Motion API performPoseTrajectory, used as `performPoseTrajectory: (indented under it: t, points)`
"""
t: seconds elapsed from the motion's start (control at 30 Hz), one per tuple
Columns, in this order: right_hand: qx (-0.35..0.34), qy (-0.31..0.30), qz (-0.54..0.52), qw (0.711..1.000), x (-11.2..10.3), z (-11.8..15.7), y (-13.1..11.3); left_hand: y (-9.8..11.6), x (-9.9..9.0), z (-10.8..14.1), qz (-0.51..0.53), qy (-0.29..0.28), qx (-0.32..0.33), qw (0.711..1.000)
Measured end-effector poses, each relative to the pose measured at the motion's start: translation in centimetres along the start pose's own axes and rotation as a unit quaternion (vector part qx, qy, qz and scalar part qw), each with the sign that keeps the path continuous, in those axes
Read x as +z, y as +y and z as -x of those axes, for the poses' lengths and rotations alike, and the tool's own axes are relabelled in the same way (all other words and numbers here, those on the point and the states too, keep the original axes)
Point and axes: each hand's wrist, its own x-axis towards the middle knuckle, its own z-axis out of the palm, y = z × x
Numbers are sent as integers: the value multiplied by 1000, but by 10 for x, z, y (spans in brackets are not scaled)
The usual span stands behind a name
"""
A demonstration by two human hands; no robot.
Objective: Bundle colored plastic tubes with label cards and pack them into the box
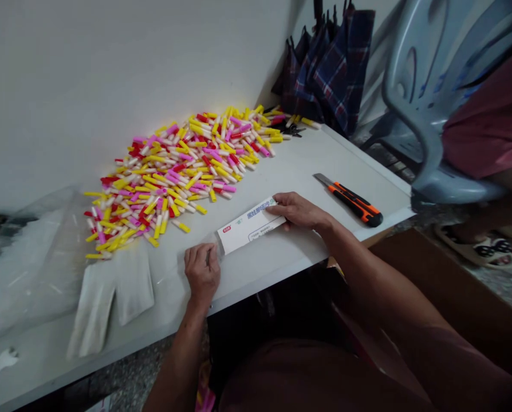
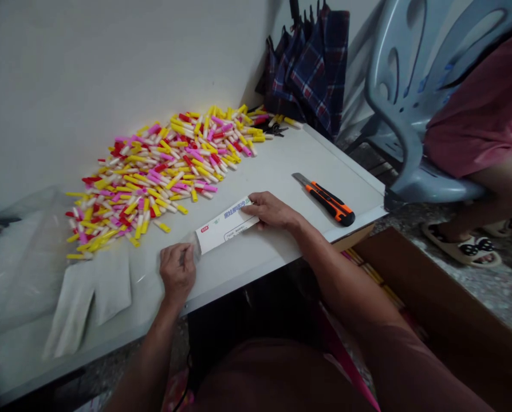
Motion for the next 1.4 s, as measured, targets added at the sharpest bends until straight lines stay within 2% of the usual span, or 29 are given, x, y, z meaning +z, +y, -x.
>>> performPoseTrajectory:
  t: [0.33, 0.6, 0.77, 0.97, 1.1, 1.23, 1.4]
  points:
    - [2, -19, 14, 1000, 0, -5, 1, 1, 0, 1, 13, -18, -11, 1000]
    - [9, -24, 20, 999, 23, -27, -1, 0, 0, 0, 16, -28, -47, 998]
    - [-5, -41, 13, 999, 15, -38, -13, -3, -1, -3, 30, -9, -71, 997]
    - [18, -67, 50, 996, 12, -45, -15, -2, -3, -1, 18, -26, -40, 999]
    - [22, -52, 48, 997, 28, -49, -6, 0, -6, -1, 23, -23, -46, 998]
    - [41, -95, 72, 992, 58, -48, -1, 6, -7, -6, 26, -21, -65, 997]
    - [31, -81, 149, 985, 91, -42, -7, 13, -6, -9, 62, -6, -83, 995]
